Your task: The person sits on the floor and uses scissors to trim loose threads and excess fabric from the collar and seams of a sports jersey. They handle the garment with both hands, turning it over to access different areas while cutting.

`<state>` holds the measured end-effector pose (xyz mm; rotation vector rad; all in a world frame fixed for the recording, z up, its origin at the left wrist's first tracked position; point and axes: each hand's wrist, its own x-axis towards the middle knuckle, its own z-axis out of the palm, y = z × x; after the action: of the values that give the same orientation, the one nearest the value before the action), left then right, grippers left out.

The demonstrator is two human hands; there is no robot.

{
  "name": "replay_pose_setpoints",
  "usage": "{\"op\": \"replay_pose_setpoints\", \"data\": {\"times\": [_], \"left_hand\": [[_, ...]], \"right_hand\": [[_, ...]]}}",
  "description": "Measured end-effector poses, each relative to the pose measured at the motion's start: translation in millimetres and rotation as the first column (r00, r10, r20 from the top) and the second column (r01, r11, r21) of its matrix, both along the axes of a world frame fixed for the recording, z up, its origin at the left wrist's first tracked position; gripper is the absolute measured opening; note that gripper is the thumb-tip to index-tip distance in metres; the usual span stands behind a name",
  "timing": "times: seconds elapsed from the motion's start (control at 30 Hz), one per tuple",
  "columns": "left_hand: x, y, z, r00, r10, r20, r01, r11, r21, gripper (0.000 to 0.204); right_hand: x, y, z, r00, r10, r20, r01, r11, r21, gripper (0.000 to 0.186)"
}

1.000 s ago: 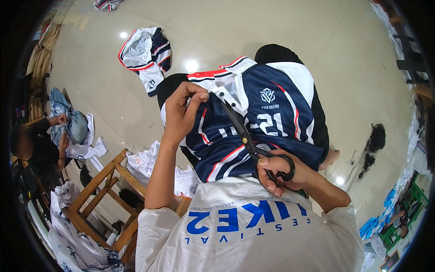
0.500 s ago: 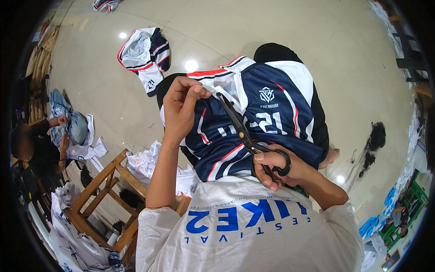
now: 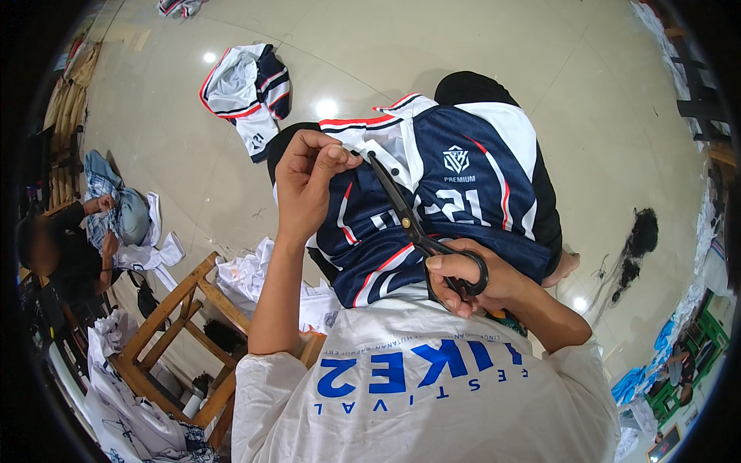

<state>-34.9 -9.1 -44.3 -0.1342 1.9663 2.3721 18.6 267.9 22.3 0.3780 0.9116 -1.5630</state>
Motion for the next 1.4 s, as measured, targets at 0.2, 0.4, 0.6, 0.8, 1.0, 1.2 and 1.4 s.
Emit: {"op": "replay_pose_setpoints", "data": {"times": [0.2, 0.4, 0.6, 0.8, 1.0, 1.2, 1.4], "left_hand": [[5.1, -7.9, -2.1, 0.998, 0.055, -0.007, -0.055, 0.998, -0.030, 0.013], [88.2, -145.4, -33.4, 0.883, 0.452, -0.124, -0.358, 0.479, -0.801, 0.019], [198.0, -240.3, -59.3, 0.911, 0.398, -0.108, -0.050, -0.154, -0.987, 0.029], [73.7, -83.4, 14.6, 0.917, 0.345, -0.199, -0.353, 0.477, -0.805, 0.013], [23.2, 21.8, 19.6, 0.964, -0.059, -0.260, -0.175, 0.596, -0.784, 0.021], [19.0, 28.1, 13.5, 0.970, -0.028, -0.241, -0.175, 0.607, -0.775, 0.017], [24.6, 31.6, 7.8, 0.959, 0.049, -0.279, -0.228, 0.717, -0.658, 0.012]], "right_hand": [[0.3, -0.4, -2.9, 1.000, -0.015, -0.007, 0.015, 1.000, 0.003, 0.035], [0.2, 14.3, 9.7, 0.979, -0.203, -0.017, 0.203, 0.979, 0.000, 0.036], [-24.8, 18.2, -1.1, 0.908, -0.201, -0.368, 0.275, 0.948, 0.161, 0.030], [-101.4, -29.8, -50.0, 0.513, 0.162, -0.843, 0.279, 0.897, 0.342, 0.025], [-120.1, -73.8, -91.1, 0.277, 0.274, -0.921, 0.250, 0.905, 0.345, 0.024], [-113.0, -71.8, -82.6, 0.642, 0.037, -0.766, 0.181, 0.963, 0.198, 0.024], [-111.8, -67.1, -63.4, 0.740, -0.024, -0.672, 0.181, 0.970, 0.165, 0.025]]}}
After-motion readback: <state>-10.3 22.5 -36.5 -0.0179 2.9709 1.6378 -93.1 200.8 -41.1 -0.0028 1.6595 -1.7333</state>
